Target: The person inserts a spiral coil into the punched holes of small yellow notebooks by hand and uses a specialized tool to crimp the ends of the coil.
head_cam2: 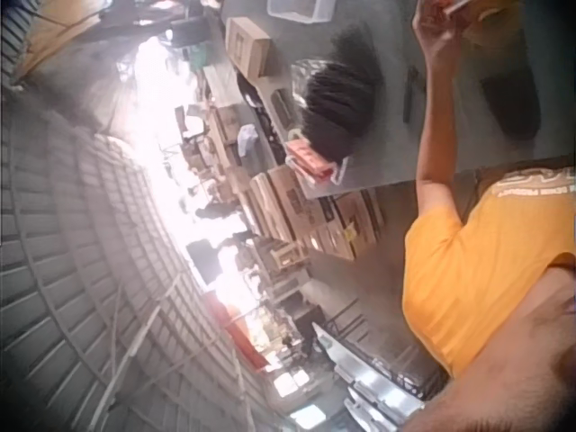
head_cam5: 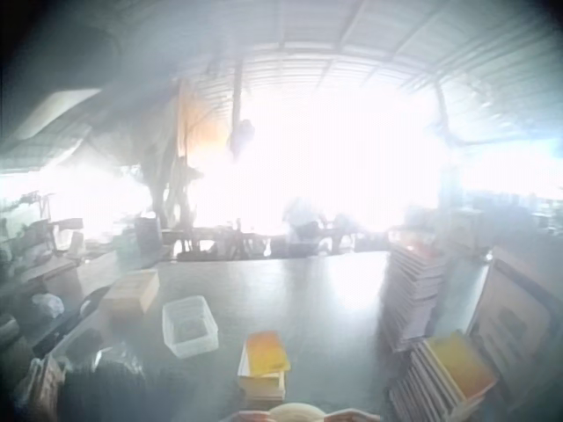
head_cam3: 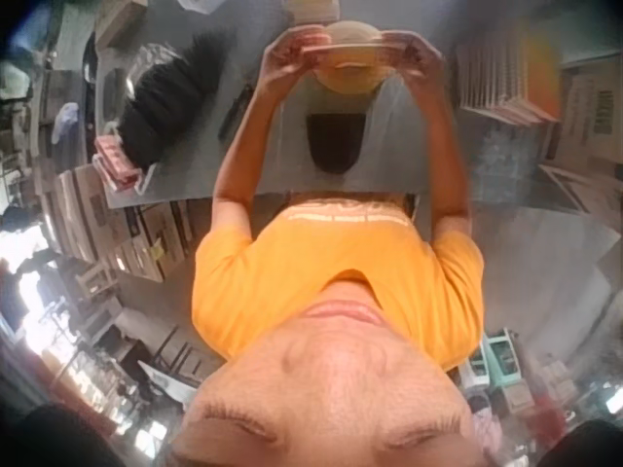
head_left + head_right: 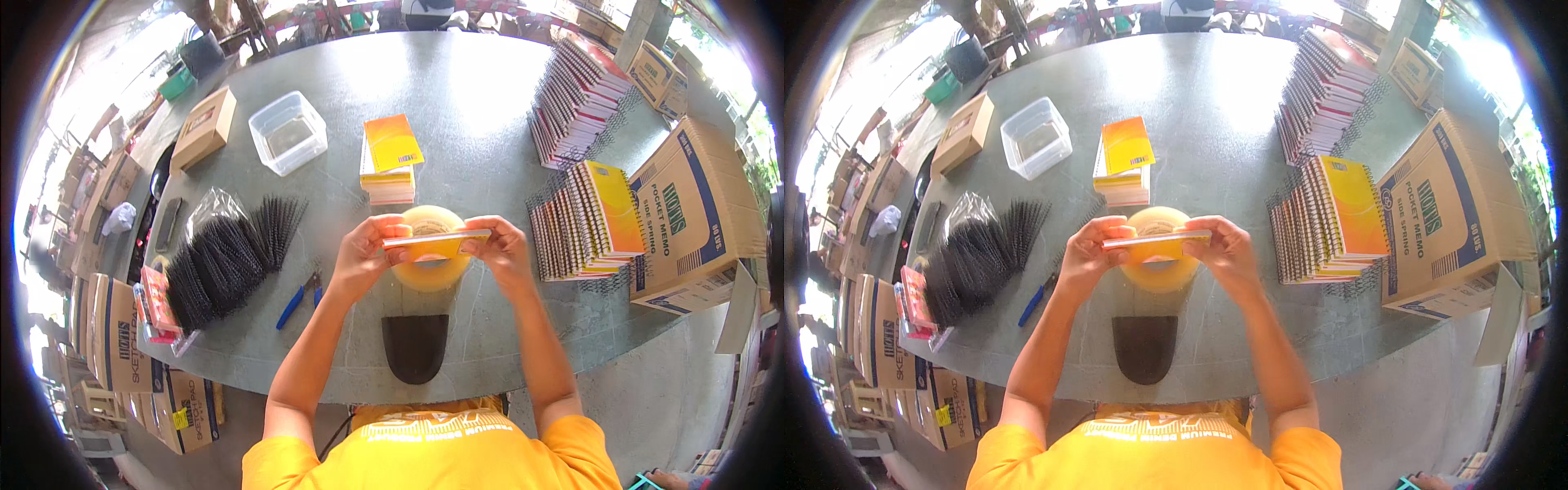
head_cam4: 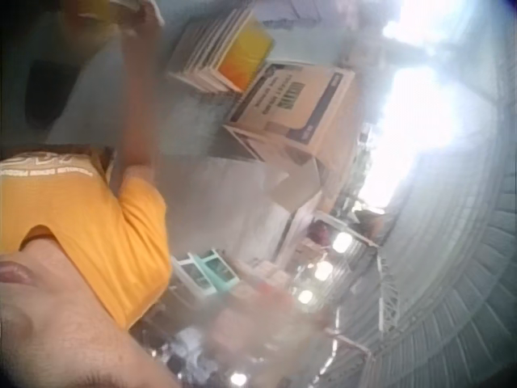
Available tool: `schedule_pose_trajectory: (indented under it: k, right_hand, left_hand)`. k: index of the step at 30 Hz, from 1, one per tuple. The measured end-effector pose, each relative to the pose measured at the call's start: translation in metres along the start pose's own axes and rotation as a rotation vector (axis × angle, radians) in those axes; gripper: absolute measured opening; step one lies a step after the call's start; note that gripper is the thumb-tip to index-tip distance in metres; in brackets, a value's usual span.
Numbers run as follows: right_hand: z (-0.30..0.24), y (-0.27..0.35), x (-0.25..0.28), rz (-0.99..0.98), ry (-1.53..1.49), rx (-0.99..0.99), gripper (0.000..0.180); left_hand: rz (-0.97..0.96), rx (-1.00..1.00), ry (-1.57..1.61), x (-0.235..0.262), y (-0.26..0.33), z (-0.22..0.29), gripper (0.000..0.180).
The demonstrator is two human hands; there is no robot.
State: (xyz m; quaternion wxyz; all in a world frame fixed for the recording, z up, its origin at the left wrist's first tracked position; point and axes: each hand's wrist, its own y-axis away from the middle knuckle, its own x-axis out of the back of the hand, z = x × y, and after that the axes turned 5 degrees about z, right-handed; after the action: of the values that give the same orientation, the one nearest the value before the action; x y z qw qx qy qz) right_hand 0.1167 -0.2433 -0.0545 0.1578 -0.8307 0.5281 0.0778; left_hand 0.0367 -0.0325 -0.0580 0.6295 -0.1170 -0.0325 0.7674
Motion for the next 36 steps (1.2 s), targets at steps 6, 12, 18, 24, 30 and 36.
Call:
schedule_pose_trajectory:
  k: [6, 12, 18, 24, 30, 36]
  right_hand:
    - [0.025, 0.005, -0.008, -0.113, 0.399, -0.086, 0.032]
    - [-0.035, 0.008, -0.069, -0.026, 0.88, 0.787, 0.047]
    - [-0.012, -0.005, -0.084, -0.205, 1.199, 0.489, 0.014]
    - [-0.019, -0.001, -0.086, -0.216, 1.248, 0.576, 0.011]
    - [-0.018, -0.005, -0.079, -0.166, 1.262, 0.536, 0.008]
    - [-0.019, -0.009, -0.08, -0.175, 1.244, 0.48, 0.009]
  left_hand:
    - [0.033, 0.069, -0.139, -0.008, 0.002, -0.015, 0.018]
    - [0.065, -0.131, -0.082, -0.013, 0.008, -0.031, 0.011]
    - [0.044, -0.332, -0.886, 0.037, 0.012, 0.006, 0.032]
    - [0.235, 0.079, -1.487, 0.098, 0.042, -0.005, 0.03]
    - [0.654, -0.166, -0.326, 0.079, 0.023, 0.054, 0.016]
    - [0.337, 0.018, -0.227, 0.042, 0.025, 0.057, 0.024]
